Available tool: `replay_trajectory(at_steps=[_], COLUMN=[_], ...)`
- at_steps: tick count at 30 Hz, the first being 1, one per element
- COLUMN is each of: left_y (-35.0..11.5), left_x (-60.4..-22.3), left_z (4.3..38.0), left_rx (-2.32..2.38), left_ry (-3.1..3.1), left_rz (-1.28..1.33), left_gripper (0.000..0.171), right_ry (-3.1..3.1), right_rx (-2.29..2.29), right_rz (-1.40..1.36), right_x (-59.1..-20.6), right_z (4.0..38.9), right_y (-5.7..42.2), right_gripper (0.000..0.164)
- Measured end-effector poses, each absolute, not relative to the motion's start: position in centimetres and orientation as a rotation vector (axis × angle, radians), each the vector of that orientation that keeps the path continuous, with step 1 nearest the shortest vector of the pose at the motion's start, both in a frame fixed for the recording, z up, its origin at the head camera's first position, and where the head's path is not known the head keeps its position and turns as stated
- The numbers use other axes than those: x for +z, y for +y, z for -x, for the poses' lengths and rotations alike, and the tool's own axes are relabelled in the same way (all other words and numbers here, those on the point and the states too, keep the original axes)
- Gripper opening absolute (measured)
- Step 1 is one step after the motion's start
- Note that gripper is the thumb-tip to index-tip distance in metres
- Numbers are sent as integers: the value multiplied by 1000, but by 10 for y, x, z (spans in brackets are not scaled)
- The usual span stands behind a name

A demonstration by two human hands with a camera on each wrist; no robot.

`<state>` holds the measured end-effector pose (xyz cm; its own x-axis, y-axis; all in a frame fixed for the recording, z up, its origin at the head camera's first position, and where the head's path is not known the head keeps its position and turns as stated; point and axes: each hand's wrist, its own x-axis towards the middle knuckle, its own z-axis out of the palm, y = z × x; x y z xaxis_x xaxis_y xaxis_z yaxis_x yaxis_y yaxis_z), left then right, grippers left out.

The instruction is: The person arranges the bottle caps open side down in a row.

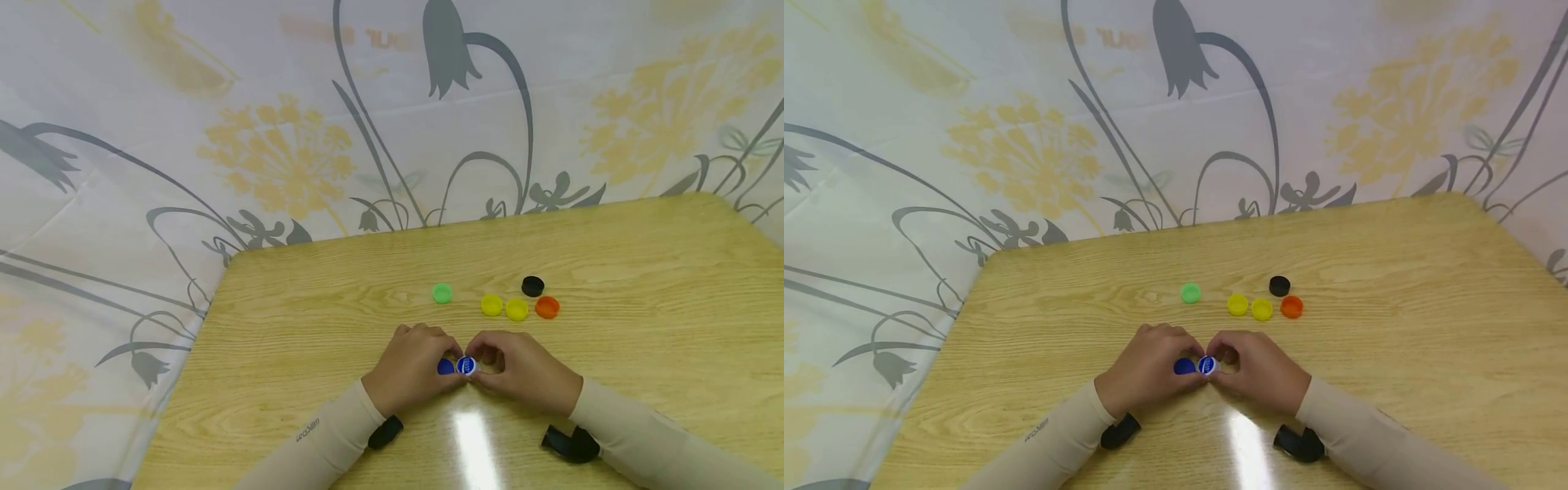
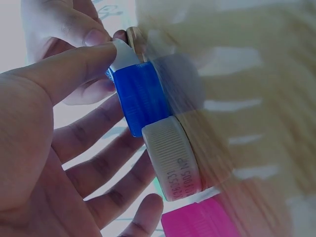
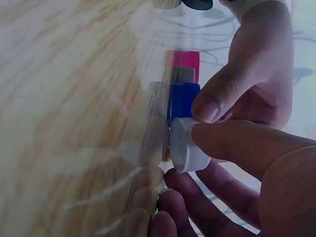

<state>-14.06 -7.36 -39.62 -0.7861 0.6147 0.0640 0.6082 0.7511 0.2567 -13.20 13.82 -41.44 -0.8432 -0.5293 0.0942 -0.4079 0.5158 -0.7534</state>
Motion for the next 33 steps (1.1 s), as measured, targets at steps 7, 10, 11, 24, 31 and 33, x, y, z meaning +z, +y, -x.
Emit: replay_trajectory(at_steps=[7, 10, 11, 24, 31, 33], left_y=[-72, -72, -72, -73, -73, -73], left_x=[-397, -397, -398, -398, -398, -399], left_z=[140, 140, 140, 139, 139, 139], left_rx=[390, 367, 360, 342, 339, 338], left_ry=[2924, 2935, 2934, 2937, 2951, 2954], left_rz=[-1020, -1022, -1020, -1027, -1043, -1043], left_gripper=[27, 27, 27, 27, 26, 26], right_ry=[2572, 2567, 2567, 2550, 2555, 2558], right_rx=[-1229, -1229, -1229, -1244, -1233, -1221], right_rz=[818, 810, 814, 813, 811, 801], right_x=[-414, -414, -414, -415, -415, -415], right_z=[134, 134, 133, 133, 133, 133], right_y=[138, 138, 138, 136, 137, 137], right_gripper=[22, 22, 21, 19, 19, 19])
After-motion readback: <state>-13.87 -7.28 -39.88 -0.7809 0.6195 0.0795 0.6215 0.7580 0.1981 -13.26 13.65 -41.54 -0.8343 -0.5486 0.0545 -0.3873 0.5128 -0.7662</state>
